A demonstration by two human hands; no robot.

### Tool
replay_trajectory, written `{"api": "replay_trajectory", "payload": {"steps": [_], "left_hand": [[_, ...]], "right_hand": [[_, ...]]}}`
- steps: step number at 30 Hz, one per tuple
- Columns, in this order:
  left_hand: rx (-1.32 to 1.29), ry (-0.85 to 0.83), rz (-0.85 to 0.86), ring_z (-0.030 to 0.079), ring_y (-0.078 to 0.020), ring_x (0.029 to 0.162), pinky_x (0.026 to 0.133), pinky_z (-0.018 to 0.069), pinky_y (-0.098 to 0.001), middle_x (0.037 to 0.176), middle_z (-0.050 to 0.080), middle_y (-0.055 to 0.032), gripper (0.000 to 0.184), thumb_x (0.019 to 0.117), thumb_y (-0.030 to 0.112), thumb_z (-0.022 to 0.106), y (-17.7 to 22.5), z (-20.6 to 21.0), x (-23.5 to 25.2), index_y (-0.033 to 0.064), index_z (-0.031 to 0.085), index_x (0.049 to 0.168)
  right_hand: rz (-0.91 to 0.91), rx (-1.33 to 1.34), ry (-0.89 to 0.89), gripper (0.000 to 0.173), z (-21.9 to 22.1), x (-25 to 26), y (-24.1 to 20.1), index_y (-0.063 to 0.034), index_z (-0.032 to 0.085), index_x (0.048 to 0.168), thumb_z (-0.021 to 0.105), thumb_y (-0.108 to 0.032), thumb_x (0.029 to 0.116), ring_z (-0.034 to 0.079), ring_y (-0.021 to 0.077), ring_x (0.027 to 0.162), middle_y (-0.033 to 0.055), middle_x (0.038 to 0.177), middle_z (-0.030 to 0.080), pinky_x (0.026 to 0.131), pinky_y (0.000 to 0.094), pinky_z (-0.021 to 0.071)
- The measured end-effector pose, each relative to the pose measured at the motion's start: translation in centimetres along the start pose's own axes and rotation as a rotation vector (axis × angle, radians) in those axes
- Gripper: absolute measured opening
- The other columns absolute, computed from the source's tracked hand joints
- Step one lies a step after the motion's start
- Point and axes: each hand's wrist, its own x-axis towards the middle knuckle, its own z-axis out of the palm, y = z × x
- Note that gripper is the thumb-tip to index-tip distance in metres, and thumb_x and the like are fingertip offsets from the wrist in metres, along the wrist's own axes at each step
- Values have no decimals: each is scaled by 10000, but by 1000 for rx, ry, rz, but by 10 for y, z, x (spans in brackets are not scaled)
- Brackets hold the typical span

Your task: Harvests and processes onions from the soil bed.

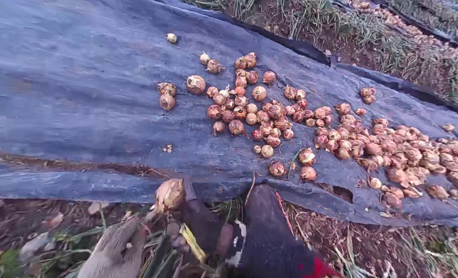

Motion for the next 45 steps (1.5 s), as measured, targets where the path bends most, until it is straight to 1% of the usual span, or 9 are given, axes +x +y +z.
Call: {"api": "replay_trajectory", "payload": {"steps": [3, 6, 11, 18, 21, 28, 33, 39, 45], "left_hand": [[152, 273, -86, 687, -365, 1064, 863, 559, -594, 1164, 702, -175, 315, 1033, 310, 539, -84, -45, 48, 101, 729, 1171], [212, -137, -417, 680, -335, 1071, 916, 532, -638, 1145, 714, -120, 426, 956, 547, 618, -151, -84, 46, 168, 758, 1090], [392, -13, -534, 537, -447, 1284, 979, 460, -704, 1365, 592, -189, 444, 884, 448, 725, -225, -63, 61, 226, 698, 1268], [653, 90, -403, 482, -521, 1323, 1092, 355, -726, 1452, 504, -287, 934, 696, 99, 840, -332, -80, 137, 211, 452, 1538], [703, 62, -414, 544, -531, 1207, 996, 424, -727, 1347, 560, -292, 857, 682, 110, 860, -351, -71, 149, 223, 536, 1468], [214, 123, -414, 648, -333, 1153, 909, 560, -606, 1424, 568, -133, 1057, 584, 597, 877, -278, -60, 106, 246, 488, 1503], [-523, -16, -260, 636, -149, 1206, 1034, 549, -394, 1362, 636, -70, 966, 708, 625, 833, -163, -50, 29, 131, 506, 1472], [-1000, -623, -430, 686, -236, 687, 551, 590, -380, 1051, 710, -139, 732, 849, 476, 795, -57, -23, -31, 161, 523, 1451], [-506, -369, -129, 636, -103, 1163, 989, 571, -359, 1353, 622, -23, 896, 710, 538, 881, -50, -13, -44, 200, 527, 1460]], "right_hand": [[-465, 93, -278, 585, 12, -34, -61, -124, 701, 1029, 442, -648, 998, 655, 120, 594, 11, 709, 660, 554, 280, 560], [-888, -284, -184, 424, 0, -41, -91, -168, 734, 1007, 534, -541, 989, 682, 122, 684, -16, 805, 702, 611, 293, 589], [-480, -510, 166, 491, -13, 5, -30, -245, 521, 1393, 403, -577, 1050, 641, 103, 595, -23, 839, 675, 485, 259, 564], [-159, -1080, 273, 556, -22, 34, 12, -140, 623, 1362, 752, -420, 900, 694, 114, 1059, 21, 1216, 711, 898, 346, 607], [-174, -1049, 240, 515, -25, 40, 18, -153, 628, 1380, 721, -392, 933, 715, 149, 926, 35, 1146, 733, 789, 353, 624], [-182, -1254, 272, 696, -30, 48, 27, -180, 462, 1543, 599, -556, 973, 547, 85, 1337, -5, 1497, 559, 1122, 373, 477], [-281, -1243, 196, 811, -21, 49, 45, -104, 466, 1523, 656, -608, 918, 586, 126, 1297, 64, 1438, 601, 1096, 401, 503], [-481, -962, 53, 623, -10, 27, 53, -27, 583, 1397, 610, -494, 986, 661, 117, 1166, 64, 1293, 689, 1023, 330, 554], [-458, -934, 68, 440, -18, 24, 50, -92, 689, 1312, 586, -409, 1025, 707, 134, 1083, 35, 1227, 734, 949, 352, 598]]}}
